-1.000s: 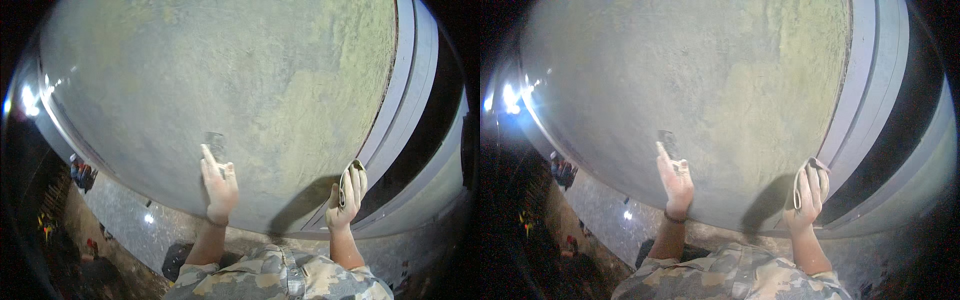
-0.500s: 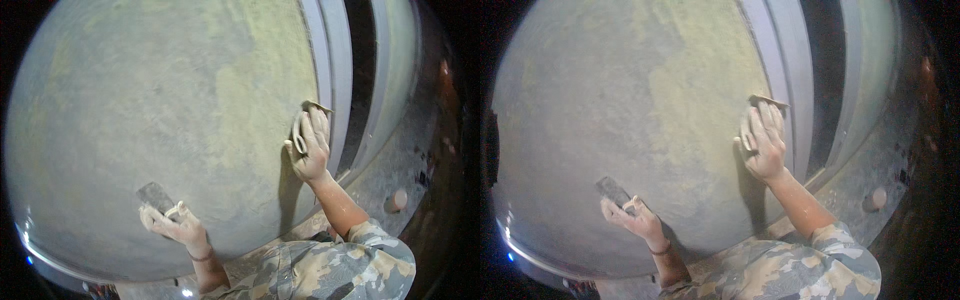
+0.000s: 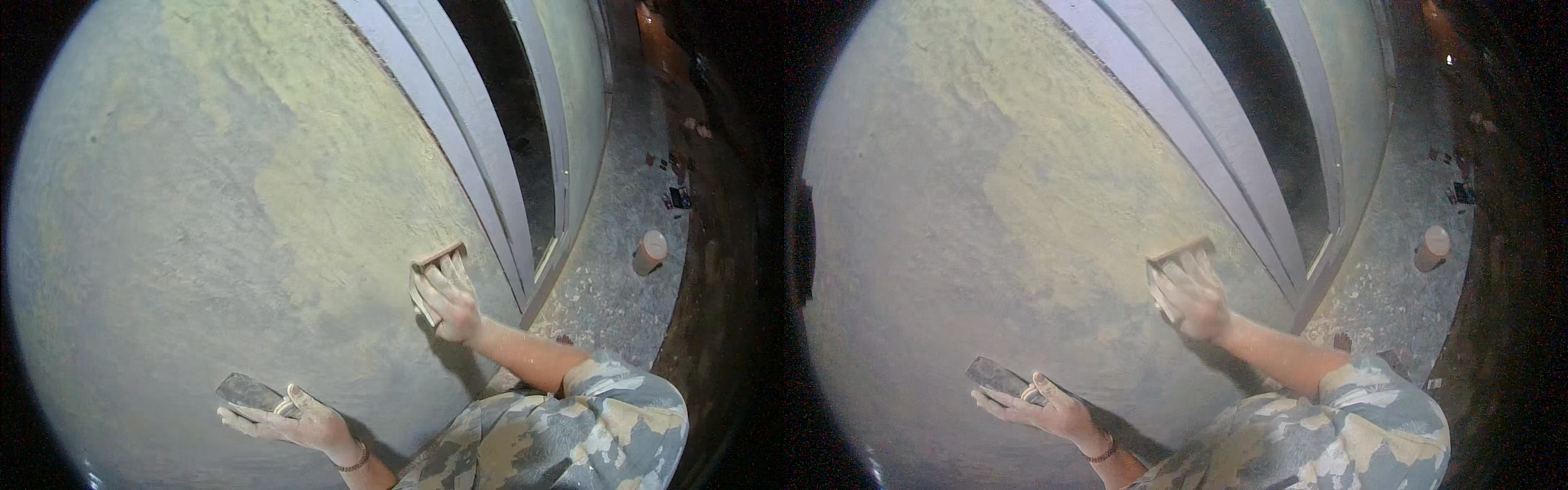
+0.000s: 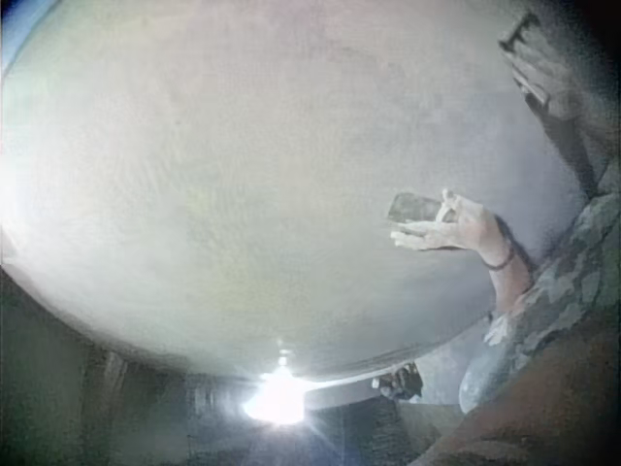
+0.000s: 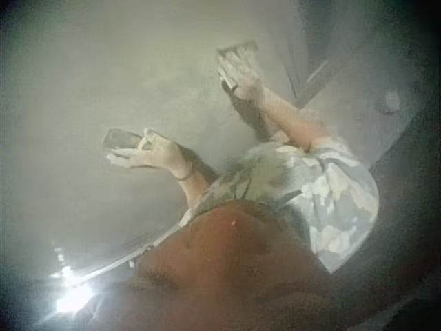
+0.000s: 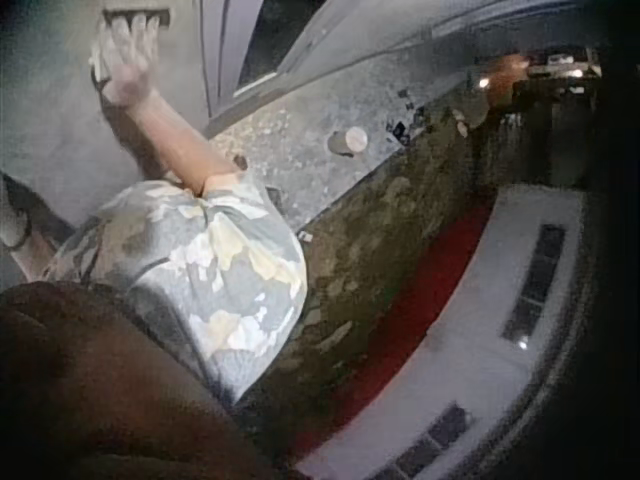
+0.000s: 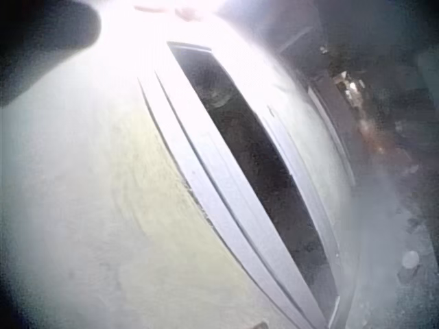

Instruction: The person applies and smooths plaster onto an exterior wall using a trowel and a smaller finishing tool. They repeatedly spread material, scrape excess, and refine the surface around a window frame.

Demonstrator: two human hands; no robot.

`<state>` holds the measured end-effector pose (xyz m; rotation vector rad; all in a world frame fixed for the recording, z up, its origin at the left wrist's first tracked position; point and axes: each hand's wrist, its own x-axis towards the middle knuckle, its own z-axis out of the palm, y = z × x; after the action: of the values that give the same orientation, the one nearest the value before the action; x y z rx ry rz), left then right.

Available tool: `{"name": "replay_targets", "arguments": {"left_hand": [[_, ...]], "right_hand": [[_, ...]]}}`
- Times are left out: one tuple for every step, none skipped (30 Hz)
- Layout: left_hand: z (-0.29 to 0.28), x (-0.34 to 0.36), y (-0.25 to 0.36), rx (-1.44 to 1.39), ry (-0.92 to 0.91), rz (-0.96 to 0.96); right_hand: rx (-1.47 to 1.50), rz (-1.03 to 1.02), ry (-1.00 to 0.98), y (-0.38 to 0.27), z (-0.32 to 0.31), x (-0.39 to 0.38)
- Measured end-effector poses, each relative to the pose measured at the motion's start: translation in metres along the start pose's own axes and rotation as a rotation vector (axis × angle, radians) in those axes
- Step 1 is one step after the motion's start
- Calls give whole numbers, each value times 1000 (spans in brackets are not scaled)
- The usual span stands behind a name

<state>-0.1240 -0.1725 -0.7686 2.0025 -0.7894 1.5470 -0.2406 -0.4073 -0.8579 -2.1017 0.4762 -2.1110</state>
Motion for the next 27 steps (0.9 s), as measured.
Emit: {"name": "replay_targets", "arguments": {"left_hand": [[-2, 1, -1, 90, -7, 35], [-3, 2, -2, 117, -7, 55], [-3, 3, -2, 123, -20, 44], [-3, 3, -1, 74, -33, 20], [-3, 3, 0, -42, -26, 12], [-3, 3, 1, -40, -46, -29], [-1, 3, 3, -110, -42, -51], [-1, 3, 5, -182, -37, -72], [0, 3, 5, -172, -31, -75], [0, 3, 6, -159, -29, -76], [0, 4, 7, -160, -22, -40], [1, 5, 6, -108, -13, -41], [0, 6, 6, -64, -6, -4], [0, 6, 5, -21, 2, 32], [0, 6, 5, -15, -8, 26], [0, 5, 4, -5, -21, 20], [-1, 4, 4, -47, -23, -12], [0, 3, 3, -37, -32, -21], [0, 1, 3, -79, -33, -55], [1, 2, 2, -122, -54, -74], [1, 2, 1, -54, -27, -50], [1, 4, -2, 17, -24, -13], [1, 5, -4, 62, -13, 40], [1, 6, -5, 125, -26, 49], [1, 7, -6, 157, -19, 75], [1, 6, -6, 123, 1, 91], [2, 6, -5, 115, -32, 55]], "right_hand": [[-5, -3, 16, 1, 0, 1], [-5, 51, 6, 2, 0, 5], [-11, 40, 40, 2, 0, 9], [-6, 92, 42, 1, 0, 14], [-11, 193, 13, -1, 0, 17], [28, 131, 9, -4, 1, 12], [53, 113, -22, -7, 2, 6], [59, 35, -36, -11, 2, 0], [89, 42, -56, -16, 1, -4], [99, -37, -41, -20, -1, -4], [36, -85, -42, -19, -3, -3], [31, -59, -54, -17, -2, 0], [28, -49, -47, -14, -1, 7], [43, -51, 15, -10, -1, 14], [8, -17, 10, -7, -1, 22], [-5, 35, 36, -6, -1, 31], [-27, 131, 28, -6, -1, 36], [10, 105, 38, -8, 0, 33], [39, 127, 13, -12, 2, 28], [50, 149, -41, -17, 4, 22], [50, 86, -19, -22, 5, 13], [72, -39, 33, -26, 6, 2], [141, -9, -108, -31, 4, -5], [142, 10, -130, -31, 3, -5], [145, -1, -121, -28, 3, -1], [153, -56, -60, -23, 3, 5], [144, -14, -43, -16, 5, 14]]}}
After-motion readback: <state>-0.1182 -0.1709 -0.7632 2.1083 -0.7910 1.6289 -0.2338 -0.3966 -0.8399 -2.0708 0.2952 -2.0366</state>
